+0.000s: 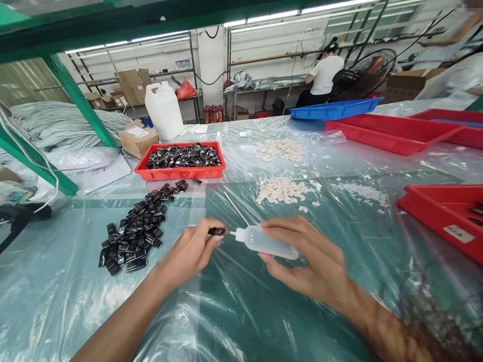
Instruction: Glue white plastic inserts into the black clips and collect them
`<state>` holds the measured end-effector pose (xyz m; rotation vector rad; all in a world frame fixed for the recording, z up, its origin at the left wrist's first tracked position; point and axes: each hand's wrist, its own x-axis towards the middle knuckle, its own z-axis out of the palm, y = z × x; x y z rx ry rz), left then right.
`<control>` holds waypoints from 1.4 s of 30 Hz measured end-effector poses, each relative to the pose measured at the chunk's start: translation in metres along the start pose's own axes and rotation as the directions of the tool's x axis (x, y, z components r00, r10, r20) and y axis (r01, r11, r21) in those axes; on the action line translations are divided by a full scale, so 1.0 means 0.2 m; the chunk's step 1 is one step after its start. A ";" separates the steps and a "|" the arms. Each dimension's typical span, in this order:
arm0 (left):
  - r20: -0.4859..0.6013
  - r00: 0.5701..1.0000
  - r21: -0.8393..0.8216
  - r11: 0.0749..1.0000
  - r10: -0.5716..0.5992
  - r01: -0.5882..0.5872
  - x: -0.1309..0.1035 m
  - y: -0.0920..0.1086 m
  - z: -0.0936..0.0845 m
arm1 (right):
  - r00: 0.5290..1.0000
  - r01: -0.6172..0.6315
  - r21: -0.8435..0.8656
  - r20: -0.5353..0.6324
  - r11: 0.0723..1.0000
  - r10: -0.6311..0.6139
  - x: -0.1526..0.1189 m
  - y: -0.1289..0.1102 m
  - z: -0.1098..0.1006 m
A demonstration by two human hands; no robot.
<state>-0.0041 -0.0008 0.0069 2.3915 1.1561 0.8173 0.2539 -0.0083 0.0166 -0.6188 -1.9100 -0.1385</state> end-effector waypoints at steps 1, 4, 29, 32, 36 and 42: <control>0.003 1.000 0.003 1.000 0.015 -0.015 0.00 0.00 0.00 | 1.000 -0.007 0.012 0.002 1.000 0.007 0.00 0.00 0.00; 0.020 0.999 0.004 0.999 0.035 -0.035 0.01 0.02 0.01 | 1.000 -0.014 0.046 0.014 0.999 0.014 -0.01 -0.01 0.00; 0.019 0.982 0.149 0.971 0.186 -0.186 0.02 0.06 0.00 | 0.991 0.123 -0.105 0.071 0.987 -0.116 -0.03 -0.02 -0.02; 0.015 0.980 0.123 0.973 0.197 -0.197 0.02 0.05 0.01 | 0.988 0.140 -0.105 0.078 0.985 -0.133 -0.05 -0.02 -0.02; 0.011 0.980 0.118 0.973 0.200 -0.200 0.02 0.06 0.00 | 0.987 0.148 -0.094 0.081 0.984 -0.141 -0.05 -0.02 -0.03; 0.013 0.990 0.146 0.979 0.141 -0.141 0.02 0.06 -0.03 | 0.999 0.023 0.058 -0.030 0.998 -0.022 -0.02 -0.03 -0.02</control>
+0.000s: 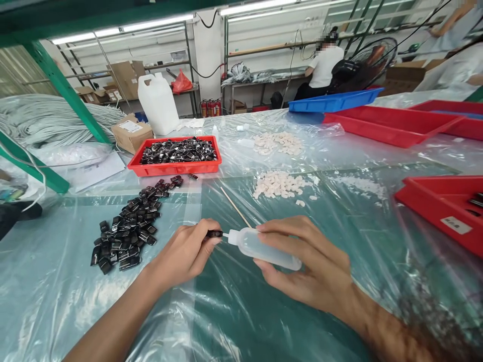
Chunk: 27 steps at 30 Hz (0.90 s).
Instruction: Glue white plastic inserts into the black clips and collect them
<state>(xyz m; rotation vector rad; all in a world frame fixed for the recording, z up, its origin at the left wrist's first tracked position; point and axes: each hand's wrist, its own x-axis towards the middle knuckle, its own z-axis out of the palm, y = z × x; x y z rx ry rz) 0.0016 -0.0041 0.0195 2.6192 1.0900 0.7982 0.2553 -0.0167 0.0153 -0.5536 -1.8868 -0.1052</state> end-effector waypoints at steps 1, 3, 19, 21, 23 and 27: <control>-0.008 1.000 -0.019 1.000 -0.010 0.010 0.00 0.00 -0.01 | 0.999 -0.047 0.024 -0.019 0.999 0.047 0.00 0.00 0.00; -0.008 1.000 -0.076 0.997 -0.025 0.025 -0.01 0.00 -0.02 | 0.991 -0.129 0.061 -0.035 0.990 0.131 0.00 0.00 -0.01; -0.106 0.987 0.000 0.993 0.119 -0.119 0.00 -0.04 0.04 | 1.000 0.014 0.002 0.026 1.000 -0.014 -0.02 0.02 0.02; -0.112 0.985 -0.005 0.991 0.132 -0.134 0.00 -0.04 0.04 | 0.998 0.056 -0.031 0.026 0.998 -0.055 -0.02 0.02 0.02; -0.120 0.982 -0.008 0.989 0.146 -0.148 0.00 -0.04 0.04 | 0.997 0.067 -0.038 0.027 0.997 -0.066 -0.03 0.01 0.02; -0.129 0.981 -0.023 0.989 0.142 -0.147 0.01 -0.03 0.04 | 0.998 0.069 -0.029 0.006 0.997 -0.069 -0.02 0.01 0.01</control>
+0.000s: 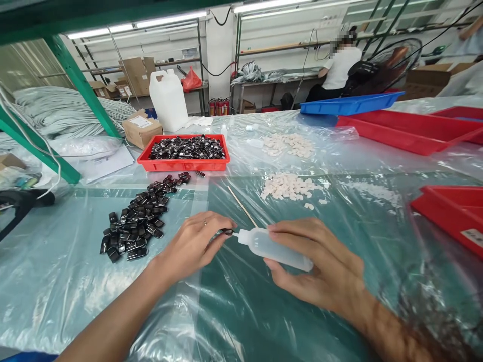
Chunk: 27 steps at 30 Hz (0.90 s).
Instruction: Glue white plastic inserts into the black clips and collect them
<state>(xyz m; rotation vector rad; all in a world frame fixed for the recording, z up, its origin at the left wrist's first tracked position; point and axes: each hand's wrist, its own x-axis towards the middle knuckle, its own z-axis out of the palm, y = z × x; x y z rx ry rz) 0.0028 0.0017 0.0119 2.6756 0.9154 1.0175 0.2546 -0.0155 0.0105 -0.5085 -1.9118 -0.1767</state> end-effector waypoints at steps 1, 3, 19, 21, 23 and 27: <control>-0.002 1.000 -0.008 1.000 -0.001 0.001 0.00 0.00 0.00 | 1.000 0.004 -0.003 -0.005 1.000 -0.004 0.00 0.00 0.00; -0.009 1.000 -0.017 1.000 0.006 -0.006 0.00 0.00 0.00 | 1.000 0.006 -0.013 0.000 1.000 -0.006 0.01 0.00 0.00; 0.087 0.996 0.071 0.997 0.011 -0.017 0.00 0.02 0.00 | 0.993 0.079 -0.087 0.097 0.993 -0.071 0.05 -0.02 -0.03; 0.098 0.995 0.076 0.997 0.011 -0.018 0.00 0.02 0.01 | 0.992 0.073 -0.094 0.113 0.993 -0.063 0.05 -0.02 -0.03; 0.106 0.994 0.083 0.996 0.012 -0.021 0.00 0.02 0.01 | 0.989 0.081 -0.102 0.133 0.992 -0.067 0.04 -0.02 -0.03; 0.089 0.995 0.082 0.995 0.041 -0.049 0.00 0.03 0.00 | 0.987 0.084 -0.114 0.145 0.990 -0.067 0.04 -0.02 -0.03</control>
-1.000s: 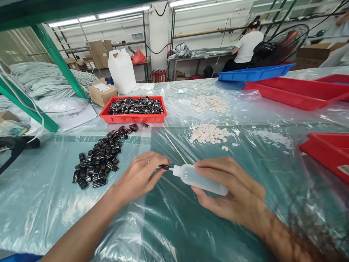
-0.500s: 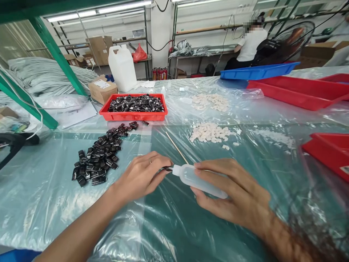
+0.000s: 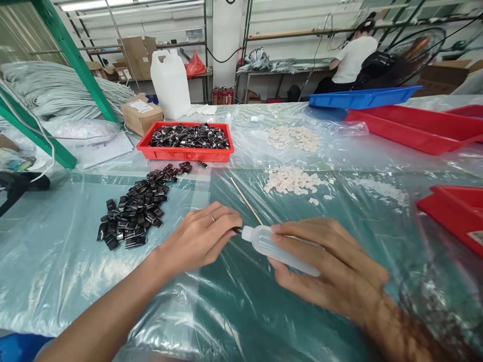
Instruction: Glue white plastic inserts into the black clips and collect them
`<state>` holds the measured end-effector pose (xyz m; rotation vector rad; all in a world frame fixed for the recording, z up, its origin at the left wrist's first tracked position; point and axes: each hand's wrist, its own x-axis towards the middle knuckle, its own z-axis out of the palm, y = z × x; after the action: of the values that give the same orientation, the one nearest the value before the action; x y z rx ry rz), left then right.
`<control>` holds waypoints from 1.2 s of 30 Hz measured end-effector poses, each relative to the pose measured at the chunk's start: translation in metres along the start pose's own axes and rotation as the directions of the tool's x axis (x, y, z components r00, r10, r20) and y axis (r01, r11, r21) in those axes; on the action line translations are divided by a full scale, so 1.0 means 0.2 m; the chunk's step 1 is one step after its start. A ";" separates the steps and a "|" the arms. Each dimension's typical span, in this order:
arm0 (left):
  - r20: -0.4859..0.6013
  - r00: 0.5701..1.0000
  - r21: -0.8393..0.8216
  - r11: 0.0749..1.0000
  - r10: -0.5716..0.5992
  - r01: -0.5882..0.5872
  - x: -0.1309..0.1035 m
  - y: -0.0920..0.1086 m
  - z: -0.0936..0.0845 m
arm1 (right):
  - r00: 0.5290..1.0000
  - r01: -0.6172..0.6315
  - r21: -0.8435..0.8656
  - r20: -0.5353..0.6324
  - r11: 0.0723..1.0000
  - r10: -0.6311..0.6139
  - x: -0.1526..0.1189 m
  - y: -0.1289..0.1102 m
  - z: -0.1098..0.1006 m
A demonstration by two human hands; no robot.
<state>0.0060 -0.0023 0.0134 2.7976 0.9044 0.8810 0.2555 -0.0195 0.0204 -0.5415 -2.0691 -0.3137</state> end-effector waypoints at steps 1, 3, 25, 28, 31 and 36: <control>-0.006 1.000 0.001 1.000 0.004 -0.004 0.00 0.00 0.00 | 1.000 0.006 -0.007 -0.001 1.000 -0.006 0.00 0.00 0.00; -0.010 1.000 0.006 1.000 0.003 -0.003 0.00 0.00 -0.01 | 0.999 0.032 -0.035 0.007 0.999 -0.032 0.01 0.00 -0.01; -0.029 0.999 0.014 1.000 0.017 -0.017 0.00 0.00 0.00 | 0.984 0.176 -0.136 0.058 0.975 -0.170 0.02 -0.04 -0.05; -0.029 0.999 0.036 0.999 0.023 -0.022 0.00 0.00 -0.01 | 0.980 0.197 -0.148 0.061 0.969 -0.190 0.03 -0.03 -0.04; -0.042 0.999 0.043 0.999 0.023 -0.021 0.00 0.00 -0.01 | 0.988 0.156 -0.153 0.044 0.976 -0.151 0.02 -0.03 -0.03; -0.071 0.997 -0.038 0.999 -0.018 0.015 -0.01 -0.01 -0.01 | 0.975 -0.209 0.108 -0.050 0.972 0.215 -0.04 0.00 -0.01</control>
<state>0.0025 -0.0011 0.0136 2.7394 0.9097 0.9902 0.2616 -0.0218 0.0150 -0.6758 -1.9357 -0.0966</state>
